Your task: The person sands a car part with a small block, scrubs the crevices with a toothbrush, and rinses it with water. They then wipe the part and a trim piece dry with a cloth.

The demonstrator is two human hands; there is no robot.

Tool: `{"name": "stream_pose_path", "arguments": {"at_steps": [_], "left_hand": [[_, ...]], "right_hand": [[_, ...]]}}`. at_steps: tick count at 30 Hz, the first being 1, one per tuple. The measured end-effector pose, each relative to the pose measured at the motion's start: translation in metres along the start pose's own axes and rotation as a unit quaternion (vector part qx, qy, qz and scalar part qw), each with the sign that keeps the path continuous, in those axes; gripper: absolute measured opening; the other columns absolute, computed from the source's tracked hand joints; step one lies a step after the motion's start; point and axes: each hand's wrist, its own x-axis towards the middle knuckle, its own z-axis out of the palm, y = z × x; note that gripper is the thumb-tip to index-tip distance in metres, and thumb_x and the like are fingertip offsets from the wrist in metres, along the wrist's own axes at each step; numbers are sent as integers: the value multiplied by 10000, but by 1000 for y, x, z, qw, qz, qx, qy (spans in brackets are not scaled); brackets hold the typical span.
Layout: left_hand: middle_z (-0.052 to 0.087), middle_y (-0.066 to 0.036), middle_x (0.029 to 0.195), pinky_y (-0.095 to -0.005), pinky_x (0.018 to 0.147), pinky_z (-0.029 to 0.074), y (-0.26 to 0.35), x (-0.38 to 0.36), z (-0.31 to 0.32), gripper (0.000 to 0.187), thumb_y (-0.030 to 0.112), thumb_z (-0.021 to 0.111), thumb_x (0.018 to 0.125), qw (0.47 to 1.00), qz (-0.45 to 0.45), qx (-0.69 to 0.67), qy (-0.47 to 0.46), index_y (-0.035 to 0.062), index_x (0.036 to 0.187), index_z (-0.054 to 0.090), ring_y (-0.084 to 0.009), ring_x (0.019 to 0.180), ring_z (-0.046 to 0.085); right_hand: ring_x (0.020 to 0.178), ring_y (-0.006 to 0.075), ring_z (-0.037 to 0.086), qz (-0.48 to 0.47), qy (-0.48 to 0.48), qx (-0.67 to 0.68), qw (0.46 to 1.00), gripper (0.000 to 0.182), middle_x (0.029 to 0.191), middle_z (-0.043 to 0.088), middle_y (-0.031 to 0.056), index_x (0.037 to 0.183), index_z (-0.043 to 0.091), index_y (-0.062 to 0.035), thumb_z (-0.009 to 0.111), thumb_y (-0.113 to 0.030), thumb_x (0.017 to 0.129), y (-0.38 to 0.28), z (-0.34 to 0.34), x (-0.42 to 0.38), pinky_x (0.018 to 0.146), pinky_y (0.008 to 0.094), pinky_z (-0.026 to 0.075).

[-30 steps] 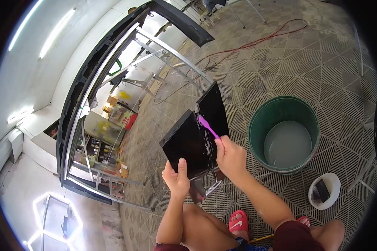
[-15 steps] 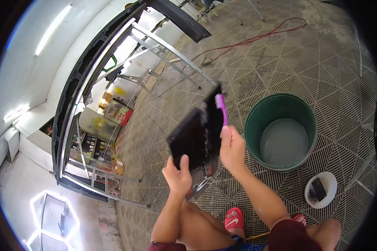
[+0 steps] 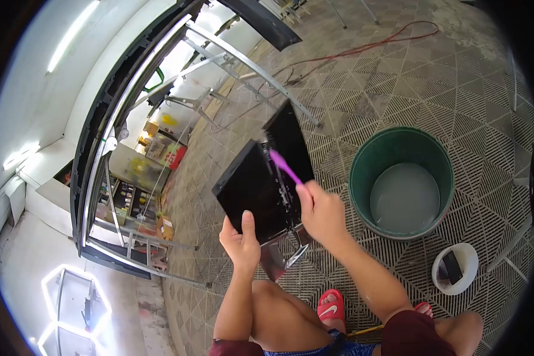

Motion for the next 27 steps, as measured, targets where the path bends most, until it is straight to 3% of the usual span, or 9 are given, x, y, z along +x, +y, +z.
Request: {"name": "stream_pose_path", "arguments": {"at_steps": [3, 10, 15, 17, 19, 21, 22, 26, 27], "left_hand": [[701, -46, 1120, -259, 933, 485, 5, -5, 3, 309, 180, 655, 1061, 999, 8, -11, -36, -57, 1259, 644, -104, 1003, 614], [696, -43, 1121, -248, 894, 489, -17, 11, -9, 304, 170, 653, 1061, 998, 3, -58, 29, -51, 1268, 633, -83, 971, 606], [691, -30, 1081, -235, 867, 471, -20, 6, -12, 317, 186, 659, 1056, 998, 26, -39, -30, -56, 1260, 638, -73, 935, 588], [702, -24, 1018, -238, 835, 478, -22, 7, -13, 316, 208, 669, 1051, 999, 39, -31, -19, -60, 1218, 655, -73, 894, 588], [712, -17, 955, -241, 802, 484, -20, 10, -18, 321, 229, 679, 1046, 998, 55, -24, -5, -64, 1176, 671, -73, 853, 588], [695, 3, 830, -225, 684, 457, -17, 9, -26, 292, 219, 681, 1041, 997, 48, 8, -57, -64, 1113, 686, -55, 736, 555], [664, 32, 906, -216, 753, 447, -19, 7, -31, 313, 227, 685, 1040, 996, 15, 16, -87, -56, 1174, 681, -52, 795, 538], [675, 30, 868, -222, 731, 459, -20, 7, -33, 318, 235, 689, 1036, 995, 23, 40, -86, -58, 1160, 684, -57, 768, 546], [687, 19, 865, -227, 730, 467, -21, 8, -32, 321, 238, 688, 1036, 994, 47, 59, -79, -61, 1154, 684, -59, 769, 553]], "right_hand": [[592, 446, 659, -3, -5, -12, 1000, 310, 637, 652, 194, 865, 606, -76, 572, -316, 1058, -9, -2, 8, 526, 552, 502], [560, 459, 632, 53, -76, 1, 996, 291, 597, 620, 211, 886, 612, -70, 579, -302, 1059, 14, 26, -40, 516, 555, 484], [589, 459, 627, 57, -82, 102, 990, 302, 633, 620, 222, 893, 652, -55, 592, -303, 1055, -9, -9, 13, 545, 530, 478], [634, 443, 643, 35, -177, 99, 979, 298, 661, 635, 208, 899, 661, -49, 591, -294, 1054, -9, -29, 28, 567, 510, 485], [655, 398, 661, 1, -173, 75, 982, 285, 691, 661, 165, 897, 681, -66, 633, -314, 1028, -4, -48, 37, 570, 479, 498], [675, 370, 679, -108, -71, -152, 980, 277, 719, 683, 136, 893, 694, -89, 669, -347, 990, 0, -61, 46, 571, 469, 511], [661, 336, 680, -138, -3, -204, 969, 278, 718, 686, 92, 882, 703, -113, 681, -378, 961, 1, -62, 48, 560, 461, 513], [648, 330, 665, -151, -13, -212, 965, 278, 669, 645, 96, 881, 700, -111, 642, -354, 1003, -1, -64, 46, 557, 457, 499], [569, 283, 616, -100, -129, -106, 981, 325, 612, 588, 74, 862, 686, -98, 609, -363, 1034, 4, -63, 42, 504, 424, 456]]}}
